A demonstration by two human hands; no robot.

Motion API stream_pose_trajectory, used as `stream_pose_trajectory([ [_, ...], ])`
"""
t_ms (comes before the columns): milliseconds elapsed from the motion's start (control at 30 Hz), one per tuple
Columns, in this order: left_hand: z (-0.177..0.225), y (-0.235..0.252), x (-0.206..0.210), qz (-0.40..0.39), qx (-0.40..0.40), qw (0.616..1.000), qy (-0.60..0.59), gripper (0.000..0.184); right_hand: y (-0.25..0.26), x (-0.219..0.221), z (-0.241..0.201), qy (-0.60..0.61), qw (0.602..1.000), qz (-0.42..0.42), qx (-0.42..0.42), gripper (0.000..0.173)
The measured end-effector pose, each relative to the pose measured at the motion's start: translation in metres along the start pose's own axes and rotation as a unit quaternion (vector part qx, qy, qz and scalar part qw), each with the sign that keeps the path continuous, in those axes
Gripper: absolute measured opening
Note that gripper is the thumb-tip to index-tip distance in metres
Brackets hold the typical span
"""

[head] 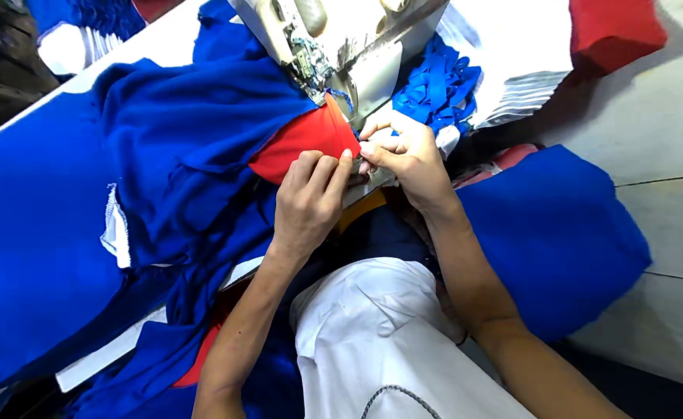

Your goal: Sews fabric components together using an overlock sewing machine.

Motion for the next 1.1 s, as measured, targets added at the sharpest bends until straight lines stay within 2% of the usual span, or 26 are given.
stream_pose_trajectory([
  [133, -0.001, 0.002, -0.002, -0.007, -0.003, 1.0, 0.002, 0.02, 0.01, 0.0, 0.001, 0.001, 1.0, -0.018, 0.0, 0.021],
  [300, -0.001, 0.004, -0.005, 0.002, -0.001, 1.0, 0.0, 0.018, 0.018, -0.005, 0.004, 0.006, 1.0, -0.018, -0.009, 0.018],
  [367, -0.002, 0.005, -0.007, 0.004, -0.002, 1.0, -0.001, 0.017, 0.02, -0.016, 0.003, -0.091, 0.995, 0.011, -0.032, 0.015],
  [433, -0.002, 0.004, -0.008, 0.014, -0.002, 1.0, -0.004, 0.017, 0.021, -0.027, 0.005, -0.218, 0.975, 0.044, -0.026, 0.013],
  [500, -0.001, 0.002, -0.008, 0.025, 0.002, 1.0, -0.009, 0.018, 0.02, -0.028, 0.005, -0.256, 0.966, 0.039, -0.011, 0.017],
  [600, 0.001, 0.0, -0.006, 0.036, 0.007, 0.999, -0.003, 0.019, 0.01, -0.013, -0.003, -0.191, 0.981, 0.019, 0.013, 0.031],
  [700, 0.002, -0.002, -0.003, 0.043, 0.013, 0.999, 0.008, 0.02, 0.004, 0.002, -0.008, -0.121, 0.992, 0.029, 0.02, 0.023],
  [767, 0.001, -0.004, -0.001, 0.049, 0.015, 0.999, 0.01, 0.02, 0.005, 0.007, -0.009, -0.112, 0.992, 0.049, -0.013, 0.016],
  [900, 0.0, -0.004, -0.002, 0.072, -0.001, 0.997, 0.04, 0.02, 0.009, 0.01, -0.011, -0.123, 0.989, 0.063, -0.046, 0.024],
  [967, -0.001, 0.0, 0.0, 0.047, -0.028, 0.996, 0.069, 0.034, 0.009, 0.011, -0.012, -0.134, 0.988, 0.061, -0.051, 0.025],
  [1033, -0.009, -0.002, 0.006, -0.004, -0.069, 0.995, 0.075, 0.058, 0.003, 0.01, -0.013, -0.146, 0.986, 0.06, -0.061, 0.021],
  [1100, -0.019, -0.01, 0.01, -0.031, -0.105, 0.991, 0.076, 0.07, 0.001, 0.009, -0.013, -0.164, 0.982, 0.057, -0.081, 0.019],
])
Point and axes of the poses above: each hand's wrist, its own y-axis towards the middle knuckle, its own x-axis out of the palm, z = x × y, the point moved 7 cm from there along y, towards the middle knuckle, and after that the axes turned 8 degrees about -x, right-handed, at the moved point
